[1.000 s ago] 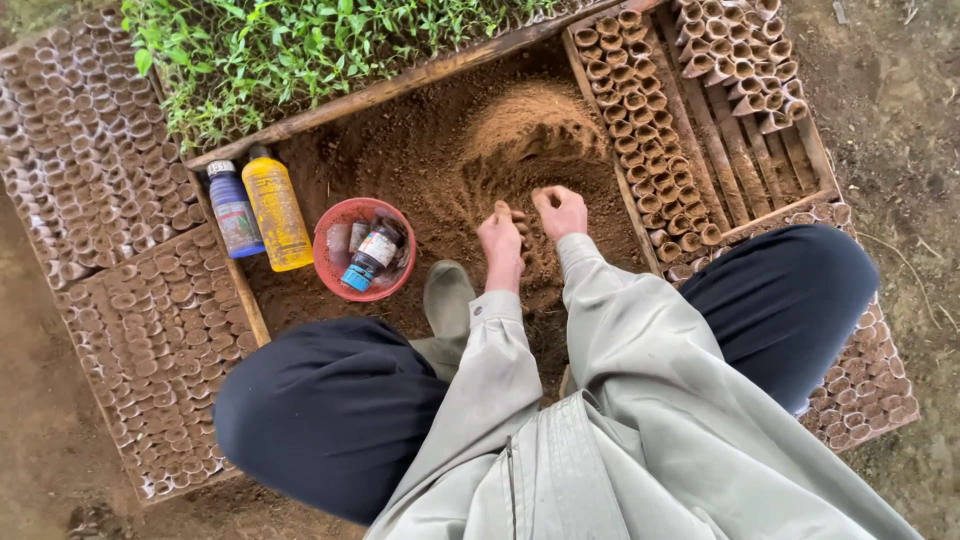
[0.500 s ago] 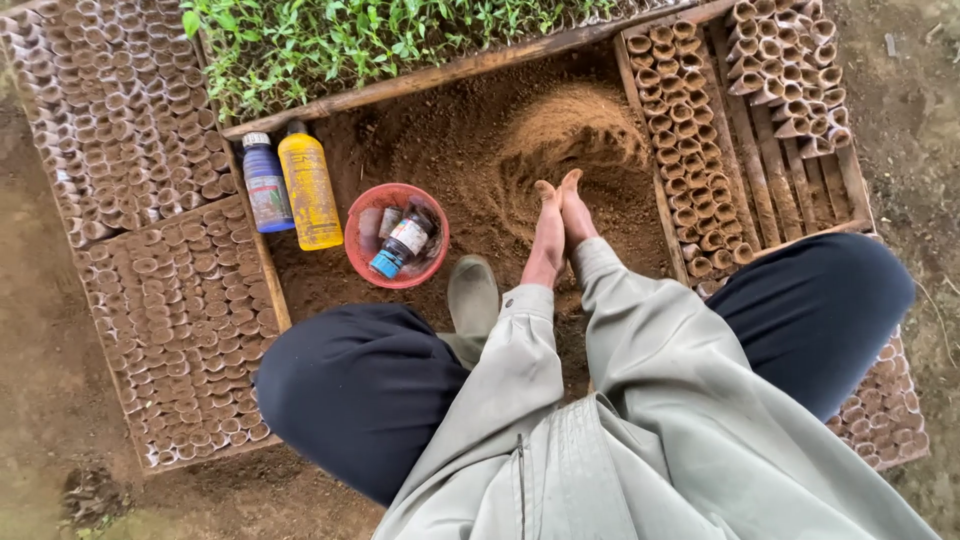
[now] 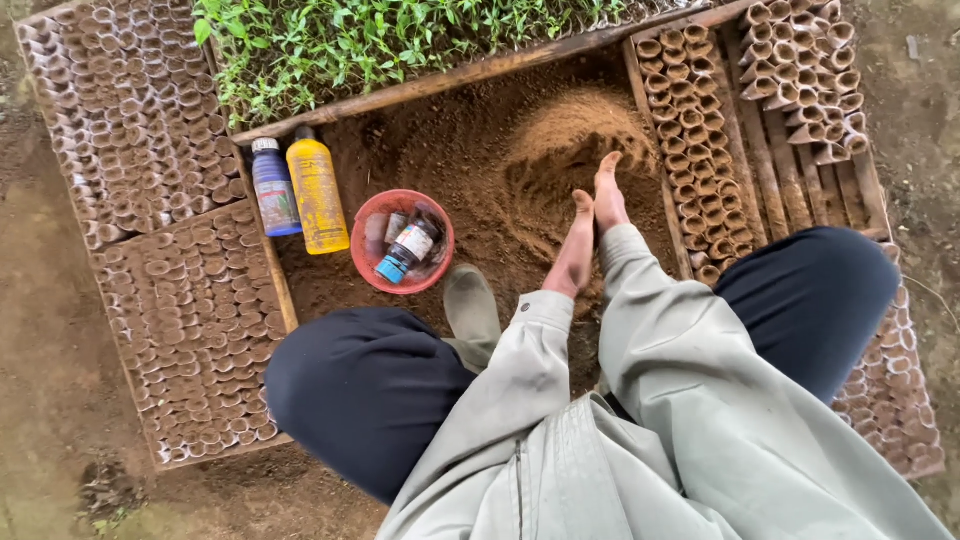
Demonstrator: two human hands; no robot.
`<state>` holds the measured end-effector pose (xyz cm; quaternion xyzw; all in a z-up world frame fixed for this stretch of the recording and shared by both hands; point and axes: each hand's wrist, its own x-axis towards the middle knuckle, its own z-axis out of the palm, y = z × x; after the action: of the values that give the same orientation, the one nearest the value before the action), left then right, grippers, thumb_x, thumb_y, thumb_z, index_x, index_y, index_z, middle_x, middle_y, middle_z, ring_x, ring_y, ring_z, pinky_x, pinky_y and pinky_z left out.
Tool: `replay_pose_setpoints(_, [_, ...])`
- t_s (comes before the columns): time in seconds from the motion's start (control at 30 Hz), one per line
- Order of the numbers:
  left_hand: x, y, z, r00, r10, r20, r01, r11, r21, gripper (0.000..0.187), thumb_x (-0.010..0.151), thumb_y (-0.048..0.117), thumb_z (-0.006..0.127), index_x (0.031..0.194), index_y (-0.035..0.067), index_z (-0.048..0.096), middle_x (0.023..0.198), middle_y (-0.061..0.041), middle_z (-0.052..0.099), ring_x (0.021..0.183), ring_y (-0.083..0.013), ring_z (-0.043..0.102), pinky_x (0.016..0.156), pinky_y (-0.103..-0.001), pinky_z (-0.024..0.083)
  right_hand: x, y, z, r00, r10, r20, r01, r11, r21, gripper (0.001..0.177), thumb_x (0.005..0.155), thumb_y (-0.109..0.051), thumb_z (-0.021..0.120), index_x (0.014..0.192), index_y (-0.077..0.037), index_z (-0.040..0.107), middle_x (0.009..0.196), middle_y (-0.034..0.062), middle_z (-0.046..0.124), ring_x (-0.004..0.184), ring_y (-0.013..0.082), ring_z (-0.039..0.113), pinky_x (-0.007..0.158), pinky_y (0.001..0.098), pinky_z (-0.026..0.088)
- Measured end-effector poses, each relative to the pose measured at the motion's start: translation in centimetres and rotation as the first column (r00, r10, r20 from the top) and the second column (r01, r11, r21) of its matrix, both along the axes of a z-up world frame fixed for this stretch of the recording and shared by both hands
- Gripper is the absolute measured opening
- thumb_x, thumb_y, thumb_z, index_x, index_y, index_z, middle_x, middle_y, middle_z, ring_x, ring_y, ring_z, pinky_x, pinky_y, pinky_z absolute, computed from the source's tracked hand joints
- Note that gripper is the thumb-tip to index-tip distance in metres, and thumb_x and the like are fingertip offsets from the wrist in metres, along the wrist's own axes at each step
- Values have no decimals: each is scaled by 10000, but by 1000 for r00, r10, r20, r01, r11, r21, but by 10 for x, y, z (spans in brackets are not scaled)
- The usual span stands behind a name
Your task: The person sits cross-legged on the ground and fills biodegradable seedling pots with soil from a pile. They take small packets from a red bowl, open them, and place seeds into the pots before adding more soil. The filled pots are then placed into a wooden tray.
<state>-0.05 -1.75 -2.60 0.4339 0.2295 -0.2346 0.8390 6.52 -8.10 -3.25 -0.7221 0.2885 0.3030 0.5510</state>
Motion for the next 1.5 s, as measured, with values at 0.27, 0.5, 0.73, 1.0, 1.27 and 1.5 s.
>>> replay_pose_setpoints(0.27, [7, 7, 8, 997, -58, 54, 51, 990, 131, 915, 960, 829, 217, 1488, 91, 336, 1522, -220, 271, 1452, -409, 249, 1236, -544, 220, -10, 2, -42, 983, 174, 54, -175, 985, 13, 1007, 903, -896, 41, 1671, -247, 87, 1672, 189, 316, 1542, 381, 275, 1298, 546, 205])
replay_pose_setpoints(0.5, [2, 10, 5, 988, -129, 87, 103, 962, 254, 811, 979, 799, 239, 1334, 104, 461, 1345, -204, 424, 1341, -392, 387, 1180, -539, 298, -40, 42, 21, 998, 37, 46, -49, 959, 281, 1130, 818, -979, 152, 1637, -223, 337, 1691, 55, 305, 1573, 299, 226, 1305, 529, 111])
replay_pose_setpoints(0.73, [6, 3, 5, 972, -205, 114, 151, 918, 367, 752, 997, 769, 261, 1179, 116, 586, 1168, -189, 578, 1231, -377, 524, 1124, -535, 376, -65, 41, 28, 972, 173, 158, -212, 936, 280, 990, 952, -830, 65, 1660, -172, 278, 1735, 157, 122, 1588, 376, 17, 1302, 498, -42])
replay_pose_setpoints(1.0, [9, 13, 8, 955, -273, 117, 172, 830, 531, 751, 1018, 735, 286, 1003, 128, 728, 966, -174, 753, 1104, -360, 681, 1061, -530, 465, -2, -5, -4, 934, 308, 183, -286, 948, -136, 847, 1055, -621, 307, 1654, -127, -33, 1618, 342, 336, 1374, 427, 549, 1233, 589, 313])
replay_pose_setpoints(1.27, [3, 8, 56, 991, -113, -75, 136, 812, 568, 1022, 884, 878, 213, 1479, 77, 434, 1446, -322, 499, 1423, -432, 428, 1212, -536, 327, 4, 3, -50, 999, -5, -47, 32, 796, 604, 1181, 763, -972, 132, 1549, -164, 484, 1606, 215, 385, 1468, 495, 348, 1224, 582, 284])
replay_pose_setpoints(1.5, [-4, 13, 96, 993, 69, 91, -108, 821, 560, 1093, 860, 858, 258, 1401, -89, 338, 1524, -333, 271, 1515, -467, 203, 1261, -558, 224, -22, 11, -97, 998, -67, -19, 63, 753, 655, 1104, 867, -928, 274, 1477, -49, 544, 1502, 192, 556, 1405, 384, 526, 1182, 494, 421])
